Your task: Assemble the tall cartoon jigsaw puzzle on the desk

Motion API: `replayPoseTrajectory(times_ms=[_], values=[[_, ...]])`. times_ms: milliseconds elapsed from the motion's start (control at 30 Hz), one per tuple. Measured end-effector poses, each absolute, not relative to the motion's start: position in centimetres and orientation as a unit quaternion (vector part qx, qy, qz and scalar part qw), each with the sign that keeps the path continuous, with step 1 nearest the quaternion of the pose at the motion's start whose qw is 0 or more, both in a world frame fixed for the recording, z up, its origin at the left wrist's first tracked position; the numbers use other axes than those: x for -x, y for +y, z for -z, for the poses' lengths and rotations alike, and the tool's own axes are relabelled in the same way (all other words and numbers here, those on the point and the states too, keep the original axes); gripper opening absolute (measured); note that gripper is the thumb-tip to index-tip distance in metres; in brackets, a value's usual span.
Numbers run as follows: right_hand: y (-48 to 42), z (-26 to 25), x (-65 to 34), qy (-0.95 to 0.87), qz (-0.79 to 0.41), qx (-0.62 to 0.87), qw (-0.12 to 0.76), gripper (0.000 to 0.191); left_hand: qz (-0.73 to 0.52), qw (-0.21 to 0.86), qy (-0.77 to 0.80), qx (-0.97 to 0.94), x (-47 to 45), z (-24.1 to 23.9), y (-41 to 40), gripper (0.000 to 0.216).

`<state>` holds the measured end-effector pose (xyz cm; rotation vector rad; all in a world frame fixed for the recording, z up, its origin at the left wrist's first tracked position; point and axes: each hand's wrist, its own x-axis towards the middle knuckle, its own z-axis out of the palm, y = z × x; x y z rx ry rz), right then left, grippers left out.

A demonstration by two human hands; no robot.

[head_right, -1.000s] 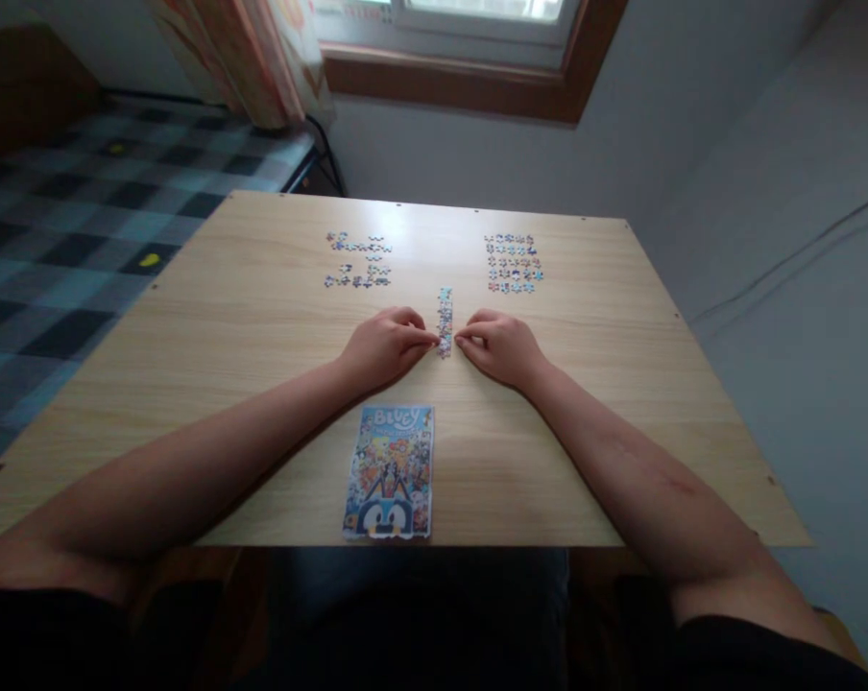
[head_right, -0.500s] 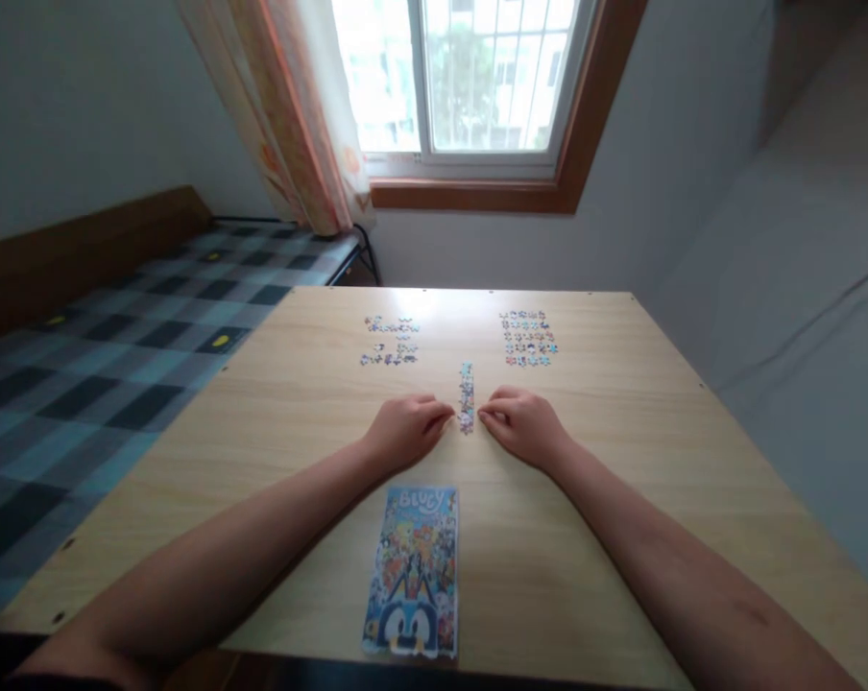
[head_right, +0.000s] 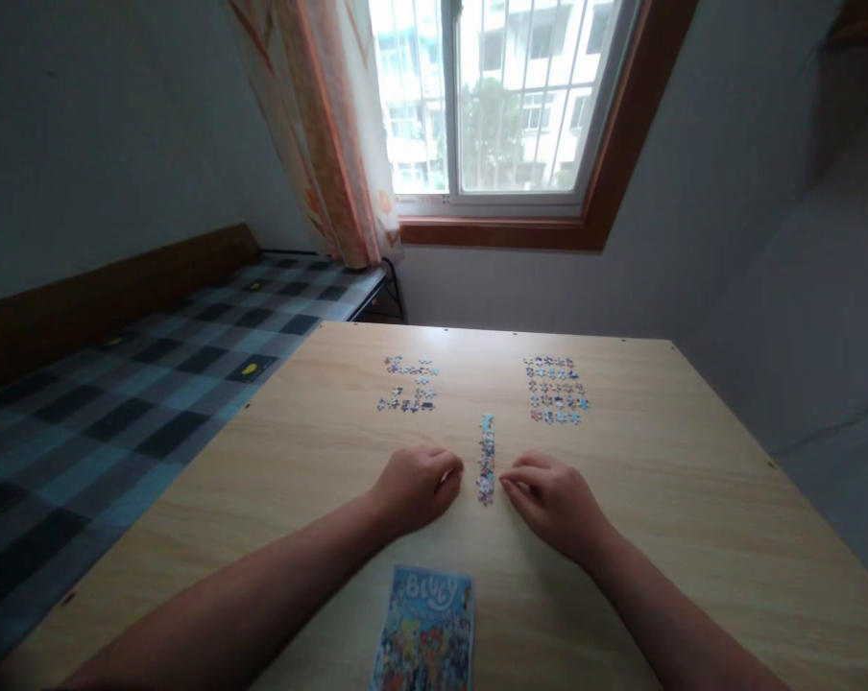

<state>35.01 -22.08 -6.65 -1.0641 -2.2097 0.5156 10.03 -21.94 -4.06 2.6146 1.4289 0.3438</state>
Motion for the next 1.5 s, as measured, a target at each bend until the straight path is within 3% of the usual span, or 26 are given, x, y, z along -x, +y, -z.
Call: replayPoseTrajectory(times_ms=[167, 400, 633, 833, 1200, 1500], values=[[-22.1, 6.8, -35.1, -0.834, -0.214, 0.403, 0.309, 0.025, -0.12, 0.091, 0.502, -0.852, -9.3, 4.2, -21.3, 0.021], [-22.1, 7.0, -35.2, -0.827, -0.224, 0.407, 0.315, 0.026, -0.142, 0.025, 0.649, -0.747, -6.1, 3.7, -18.8, 0.028], [-22.1, 6.7, -35.0, -0.823, -0.223, 0.41, 0.323, 0.027, -0.081, 0.013, 0.721, -0.688, -5.1, 3.8, -18.0, 0.047], [-22.0, 6.7, -35.1, -0.832, -0.209, 0.409, 0.311, 0.03, -0.069, 0.011, 0.697, -0.713, -5.1, 3.5, -17.9, 0.029], [-21.7, 6.8, -35.2, -0.829, -0.208, 0.403, 0.327, 0.023, 0.039, 0.007, 0.653, -0.757, -7.2, 1.8, -20.8, 0.032], [-21.5, 6.5, -35.2, -0.826, -0.201, 0.408, 0.333, 0.02, -0.07, 0.11, 0.346, -0.929, -9.6, 3.1, -22.7, 0.028]])
